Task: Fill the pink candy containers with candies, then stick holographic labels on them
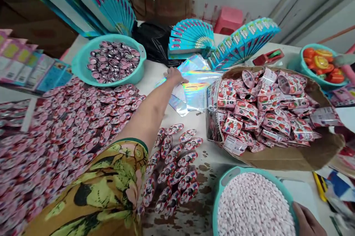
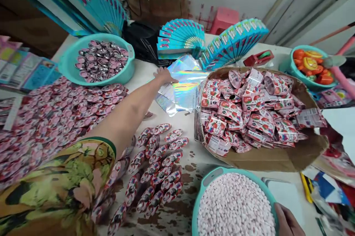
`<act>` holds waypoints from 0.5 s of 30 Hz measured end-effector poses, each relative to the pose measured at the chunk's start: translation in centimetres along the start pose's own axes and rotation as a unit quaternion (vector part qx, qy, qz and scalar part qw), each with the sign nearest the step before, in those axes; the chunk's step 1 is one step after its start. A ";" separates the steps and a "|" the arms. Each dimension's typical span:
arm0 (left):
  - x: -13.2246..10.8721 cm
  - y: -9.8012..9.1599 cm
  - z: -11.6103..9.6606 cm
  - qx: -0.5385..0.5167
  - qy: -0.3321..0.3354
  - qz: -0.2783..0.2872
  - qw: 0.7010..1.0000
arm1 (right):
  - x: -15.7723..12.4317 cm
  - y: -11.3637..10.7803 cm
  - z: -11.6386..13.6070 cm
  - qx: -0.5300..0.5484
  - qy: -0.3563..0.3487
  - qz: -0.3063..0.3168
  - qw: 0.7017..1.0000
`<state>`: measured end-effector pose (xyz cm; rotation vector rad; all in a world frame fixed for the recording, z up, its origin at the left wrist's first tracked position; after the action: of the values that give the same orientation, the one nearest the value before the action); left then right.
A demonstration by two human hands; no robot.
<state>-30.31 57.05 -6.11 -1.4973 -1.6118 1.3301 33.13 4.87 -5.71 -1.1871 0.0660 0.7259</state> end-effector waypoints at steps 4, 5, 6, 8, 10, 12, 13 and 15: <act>1.1 -1.4 0.2 -0.023 -0.042 0.001 0.999 | -0.7 0.0 0.6 -0.016 0.009 -0.018 1.000; 1.2 -1.7 0.2 -0.029 -0.049 0.001 0.998 | -0.9 0.0 0.8 -0.016 0.008 -0.020 1.000; 1.3 -2.1 0.1 -0.029 -0.050 -0.003 0.998 | -1.1 0.0 1.0 -0.017 0.007 -0.023 1.000; 1.4 -2.8 -0.1 -0.028 -0.038 -0.009 0.999 | -1.4 0.0 1.5 -0.019 0.005 -0.029 0.999; 1.5 -3.3 -0.3 -0.038 -0.015 -0.003 0.999 | -1.6 0.0 1.8 -0.021 0.004 -0.033 0.999; 1.5 -3.8 -0.2 -0.063 0.006 0.010 0.998 | -1.7 0.0 1.9 -0.022 0.000 -0.033 0.999; 1.4 -4.0 -0.1 -0.078 0.014 0.016 0.997 | -1.8 -0.1 2.0 -0.023 -0.003 -0.033 0.999; 1.2 -4.4 0.2 -0.110 0.027 0.018 0.993 | -1.9 -0.1 2.2 -0.026 -0.008 -0.032 0.999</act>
<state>-32.49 58.67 -2.42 -1.6831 -1.7506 1.1508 31.01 5.84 -3.96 -1.2276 -0.0044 0.6831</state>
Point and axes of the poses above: each hand's wrist, its own x-axis towards the middle knuckle, its own y-axis out of the palm, z = x × y, the point moved 3 cm from there along x, towards the middle knuckle, and after that the axes turned 7 degrees about y, right-handed, at the moved point
